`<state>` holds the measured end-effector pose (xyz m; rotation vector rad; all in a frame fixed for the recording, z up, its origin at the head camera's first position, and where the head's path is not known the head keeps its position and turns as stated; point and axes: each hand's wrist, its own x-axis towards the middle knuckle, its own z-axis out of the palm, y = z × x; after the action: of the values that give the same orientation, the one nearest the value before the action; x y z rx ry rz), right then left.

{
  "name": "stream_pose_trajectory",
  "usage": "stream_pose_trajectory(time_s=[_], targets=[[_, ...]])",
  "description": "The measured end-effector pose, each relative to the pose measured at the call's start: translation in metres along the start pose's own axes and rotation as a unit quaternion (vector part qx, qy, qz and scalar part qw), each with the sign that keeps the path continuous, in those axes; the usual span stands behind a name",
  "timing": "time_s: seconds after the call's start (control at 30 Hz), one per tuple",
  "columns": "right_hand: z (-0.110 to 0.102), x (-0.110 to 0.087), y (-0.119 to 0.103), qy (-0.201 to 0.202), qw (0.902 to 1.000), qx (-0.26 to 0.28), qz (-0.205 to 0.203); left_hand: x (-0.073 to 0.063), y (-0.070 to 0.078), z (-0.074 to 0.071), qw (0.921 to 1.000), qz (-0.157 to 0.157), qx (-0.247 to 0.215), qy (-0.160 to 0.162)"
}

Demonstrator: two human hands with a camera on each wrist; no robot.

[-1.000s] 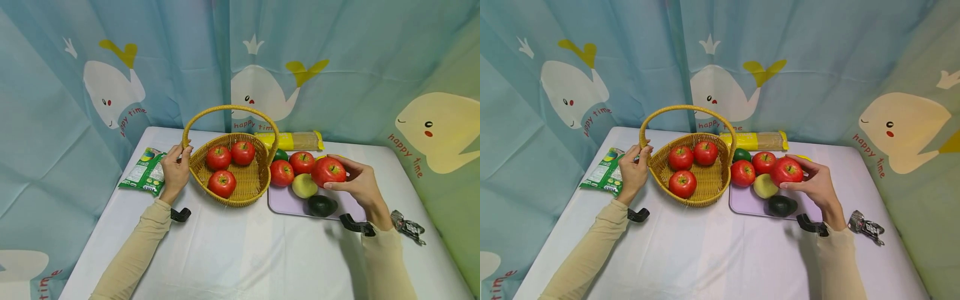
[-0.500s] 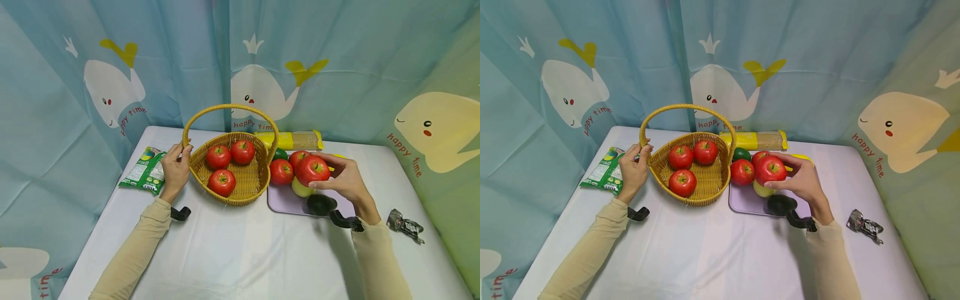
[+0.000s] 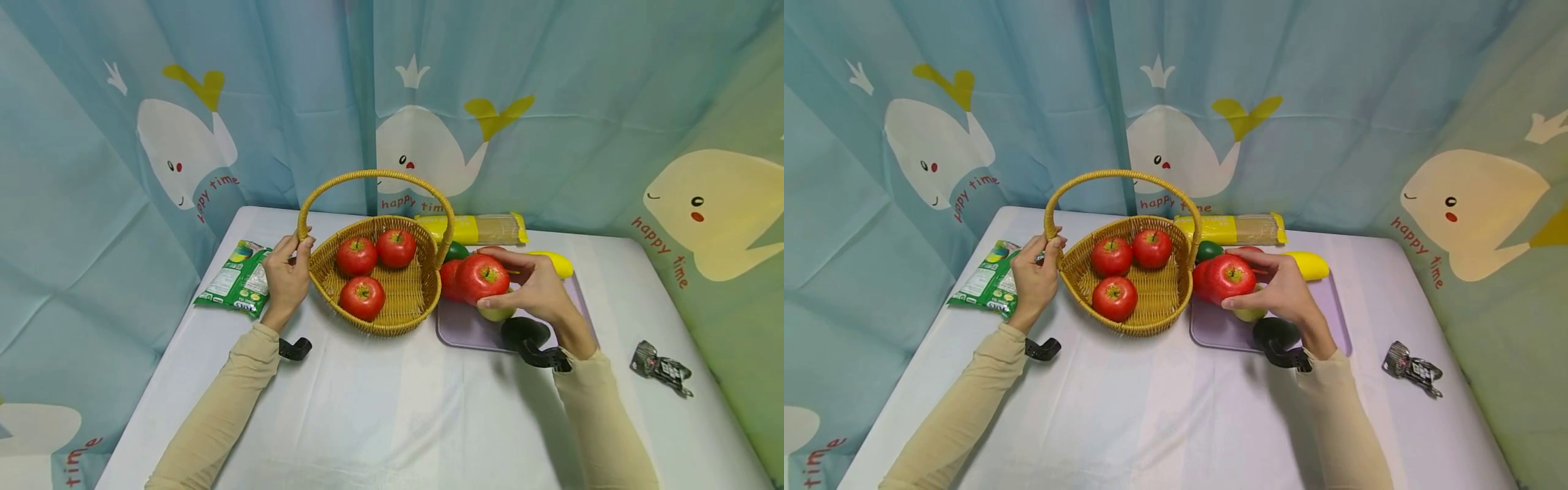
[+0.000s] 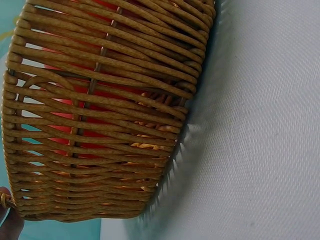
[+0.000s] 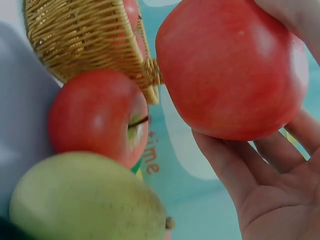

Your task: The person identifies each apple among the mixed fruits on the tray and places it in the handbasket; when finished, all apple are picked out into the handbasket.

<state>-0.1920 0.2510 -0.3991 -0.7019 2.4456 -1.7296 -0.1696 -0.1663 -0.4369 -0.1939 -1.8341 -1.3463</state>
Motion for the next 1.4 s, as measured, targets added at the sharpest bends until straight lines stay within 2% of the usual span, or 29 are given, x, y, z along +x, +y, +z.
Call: stream_pose_trajectory(time_s=[0.33, 0.53, 0.77, 1.1, 1.4], targets=[[0.014, 0.008, -0.007, -0.038, 0.9992, 0.010, -0.008, -0.001, -0.003, 0.000, 0.9998, -0.003, 0.019, 0.000], [0.024, 0.014, -0.016, -0.060, 0.9982, 0.009, 0.004, -0.001, -0.002, 0.000, 0.9999, -0.002, 0.014, -0.001], [0.035, 0.025, -0.027, -0.102, 0.9947, 0.002, -0.011, -0.001, 0.001, -0.001, 1.0000, -0.004, 0.007, 0.001], [0.052, 0.038, -0.035, -0.116, 0.9928, -0.012, -0.027, 0.000, -0.002, 0.000, 0.9999, -0.003, 0.011, 0.001], [0.065, 0.051, -0.037, -0.143, 0.9893, 0.017, -0.022, -0.001, -0.001, 0.000, 1.0000, -0.001, 0.009, 0.000]])
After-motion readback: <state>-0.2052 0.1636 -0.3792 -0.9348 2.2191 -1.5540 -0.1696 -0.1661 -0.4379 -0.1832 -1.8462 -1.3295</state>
